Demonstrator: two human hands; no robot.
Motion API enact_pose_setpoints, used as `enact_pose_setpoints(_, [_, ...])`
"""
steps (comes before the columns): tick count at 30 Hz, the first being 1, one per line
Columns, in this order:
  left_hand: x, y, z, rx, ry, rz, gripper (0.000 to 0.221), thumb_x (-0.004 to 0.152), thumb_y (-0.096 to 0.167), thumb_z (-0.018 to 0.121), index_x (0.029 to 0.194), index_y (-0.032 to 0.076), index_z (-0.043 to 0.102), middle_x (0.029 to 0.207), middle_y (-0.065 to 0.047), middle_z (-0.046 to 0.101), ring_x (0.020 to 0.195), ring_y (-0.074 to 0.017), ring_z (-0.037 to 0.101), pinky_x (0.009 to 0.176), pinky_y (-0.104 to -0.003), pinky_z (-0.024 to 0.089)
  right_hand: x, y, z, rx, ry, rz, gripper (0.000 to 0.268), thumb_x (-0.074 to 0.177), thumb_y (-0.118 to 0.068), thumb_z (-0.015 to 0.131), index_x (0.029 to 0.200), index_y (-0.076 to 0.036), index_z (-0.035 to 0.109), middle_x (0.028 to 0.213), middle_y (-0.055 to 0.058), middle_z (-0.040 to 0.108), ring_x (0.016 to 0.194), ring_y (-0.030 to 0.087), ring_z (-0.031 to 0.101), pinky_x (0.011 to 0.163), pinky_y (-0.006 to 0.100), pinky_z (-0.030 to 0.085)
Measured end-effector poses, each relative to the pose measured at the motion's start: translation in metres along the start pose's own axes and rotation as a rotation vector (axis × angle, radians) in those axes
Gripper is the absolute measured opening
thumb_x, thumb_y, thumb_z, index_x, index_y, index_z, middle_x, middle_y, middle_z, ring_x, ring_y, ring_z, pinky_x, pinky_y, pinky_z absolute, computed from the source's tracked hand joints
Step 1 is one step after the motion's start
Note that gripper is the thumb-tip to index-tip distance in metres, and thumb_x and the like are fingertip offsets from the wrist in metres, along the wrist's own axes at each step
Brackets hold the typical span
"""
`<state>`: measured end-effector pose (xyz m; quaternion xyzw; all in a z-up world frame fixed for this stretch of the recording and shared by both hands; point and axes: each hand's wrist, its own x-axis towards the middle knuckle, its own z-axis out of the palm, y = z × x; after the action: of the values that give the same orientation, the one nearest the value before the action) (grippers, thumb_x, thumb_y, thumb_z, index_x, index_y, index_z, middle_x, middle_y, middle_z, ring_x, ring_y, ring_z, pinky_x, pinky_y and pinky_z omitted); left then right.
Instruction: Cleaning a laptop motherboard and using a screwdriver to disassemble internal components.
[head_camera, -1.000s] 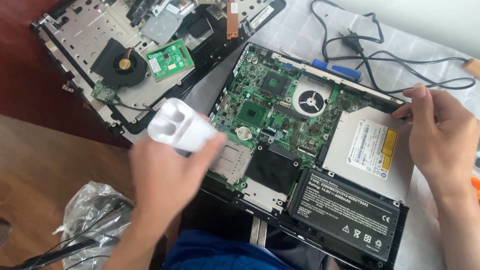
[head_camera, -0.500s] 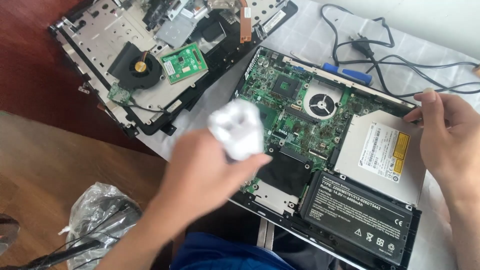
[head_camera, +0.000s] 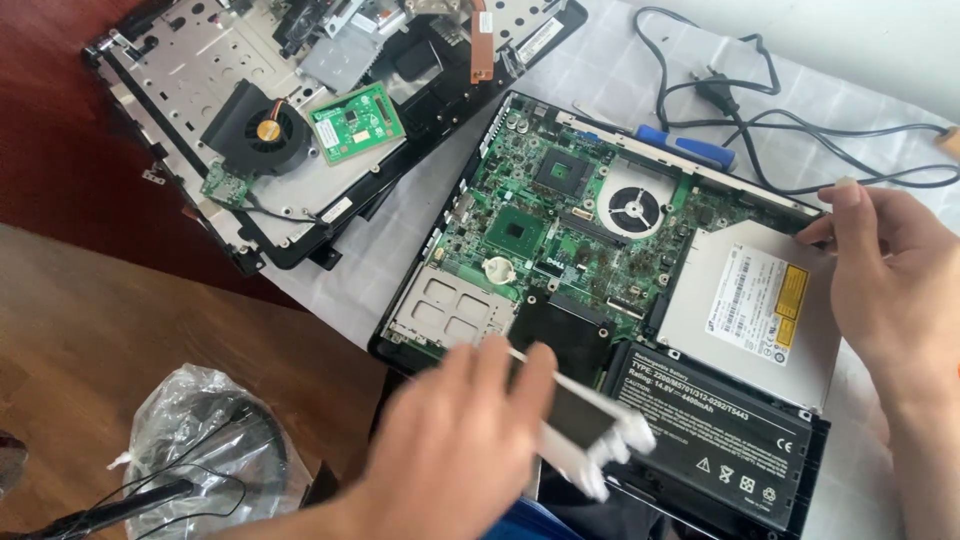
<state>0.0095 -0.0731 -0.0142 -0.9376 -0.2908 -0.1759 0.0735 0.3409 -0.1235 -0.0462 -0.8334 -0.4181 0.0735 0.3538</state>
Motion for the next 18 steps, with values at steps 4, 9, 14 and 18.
enact_pose_setpoints(4, [0.013, -0.047, -0.022, -0.404, -0.341, -0.123, 0.039, 0.079, 0.032, 0.078, 0.116, 0.019, 0.074, 0.094, 0.0, 0.074, 0.07, -0.0193, 0.072, 0.045, -0.044, 0.06, 0.0, -0.003, -0.002, -0.008, 0.0, 0.009, 0.033, 0.131, -0.025, 0.047, 0.128, -0.001, 0.069, 0.103, 0.009, 0.072, 0.094, 0.019, 0.059, 0.085, 0.034, 0.045])
enact_pose_setpoints(9, [-0.002, -0.091, -0.031, -0.334, -0.207, -0.474, 0.034, 0.079, 0.053, 0.079, 0.104, 0.031, 0.083, 0.07, 0.004, 0.075, 0.06, -0.0183, 0.069, 0.053, -0.039, 0.051, 0.001, -0.002, -0.002, -0.03, -0.002, 0.039, 0.033, 0.131, -0.029, 0.05, 0.125, -0.003, 0.07, 0.101, 0.004, 0.072, 0.091, 0.014, 0.059, 0.078, 0.031, 0.044])
enact_pose_setpoints(14, [0.032, -0.106, -0.058, -0.457, -0.876, -0.827, 0.029, 0.071, 0.042, 0.092, 0.097, 0.043, 0.079, 0.065, 0.012, 0.08, 0.064, -0.0108, 0.066, 0.07, -0.024, 0.048, 0.006, 0.017, 0.004, -0.008, 0.0, -0.017, 0.033, 0.133, -0.026, 0.05, 0.125, -0.001, 0.069, 0.103, 0.008, 0.071, 0.095, 0.018, 0.059, 0.085, 0.034, 0.045])
enact_pose_setpoints(18, [0.035, -0.112, -0.042, -0.802, -0.895, -0.582, 0.022, 0.069, 0.02, 0.101, 0.083, 0.03, 0.088, 0.07, 0.015, 0.091, 0.06, -0.0011, 0.075, 0.059, -0.02, 0.053, 0.008, 0.027, 0.006, 0.021, -0.001, -0.064, 0.033, 0.135, -0.024, 0.047, 0.128, 0.002, 0.067, 0.102, 0.01, 0.069, 0.099, 0.02, 0.058, 0.091, 0.036, 0.046])
